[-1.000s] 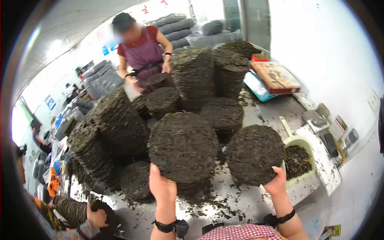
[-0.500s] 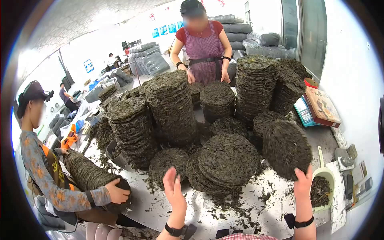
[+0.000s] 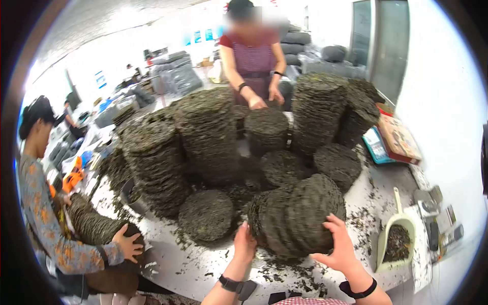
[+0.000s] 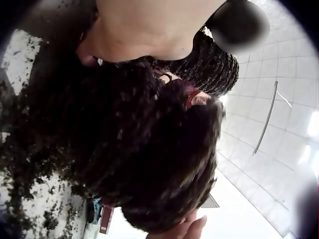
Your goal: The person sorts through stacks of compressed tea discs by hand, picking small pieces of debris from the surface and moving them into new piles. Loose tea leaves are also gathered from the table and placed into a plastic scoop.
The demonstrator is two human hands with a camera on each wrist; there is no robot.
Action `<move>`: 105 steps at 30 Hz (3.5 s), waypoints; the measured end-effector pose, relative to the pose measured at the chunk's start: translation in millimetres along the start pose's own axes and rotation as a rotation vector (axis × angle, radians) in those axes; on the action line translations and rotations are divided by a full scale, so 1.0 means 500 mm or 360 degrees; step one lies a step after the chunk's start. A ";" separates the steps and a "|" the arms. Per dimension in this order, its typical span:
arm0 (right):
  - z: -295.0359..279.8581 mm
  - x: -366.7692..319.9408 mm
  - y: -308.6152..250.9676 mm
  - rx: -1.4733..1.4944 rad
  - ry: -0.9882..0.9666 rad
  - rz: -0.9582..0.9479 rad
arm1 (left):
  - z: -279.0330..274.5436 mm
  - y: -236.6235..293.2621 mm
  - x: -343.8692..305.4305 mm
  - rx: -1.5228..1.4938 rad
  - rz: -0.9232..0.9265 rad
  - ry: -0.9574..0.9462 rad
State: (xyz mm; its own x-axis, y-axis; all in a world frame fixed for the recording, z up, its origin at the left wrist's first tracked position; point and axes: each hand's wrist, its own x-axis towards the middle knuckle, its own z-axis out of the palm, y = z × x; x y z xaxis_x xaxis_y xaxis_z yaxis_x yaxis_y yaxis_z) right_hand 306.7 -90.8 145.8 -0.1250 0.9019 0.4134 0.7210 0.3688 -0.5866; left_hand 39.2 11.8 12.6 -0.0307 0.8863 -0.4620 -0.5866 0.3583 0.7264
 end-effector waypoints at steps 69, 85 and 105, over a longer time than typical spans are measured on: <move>-0.069 -0.181 0.218 0.0991 0.0337 0.1235 | 0.162 0.001 -0.155 0.1718 0.0427 -0.0831; -0.080 -0.140 0.162 0.1487 0.0510 0.0651 | 0.084 -0.010 -0.100 0.0580 0.0251 -0.1093; -0.008 -0.150 0.198 0.0868 0.0315 0.0996 | 0.096 0.017 -0.157 0.1486 0.0535 -0.0731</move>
State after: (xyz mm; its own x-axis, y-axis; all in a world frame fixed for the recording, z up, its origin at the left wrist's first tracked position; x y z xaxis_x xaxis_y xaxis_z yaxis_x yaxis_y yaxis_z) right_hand 390.2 -123.0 59.7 0.3451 0.9385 -0.0145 0.1822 -0.0821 -0.9798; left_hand 75.5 -40.4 79.6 0.3440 0.9360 -0.0748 0.2464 -0.0131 0.9691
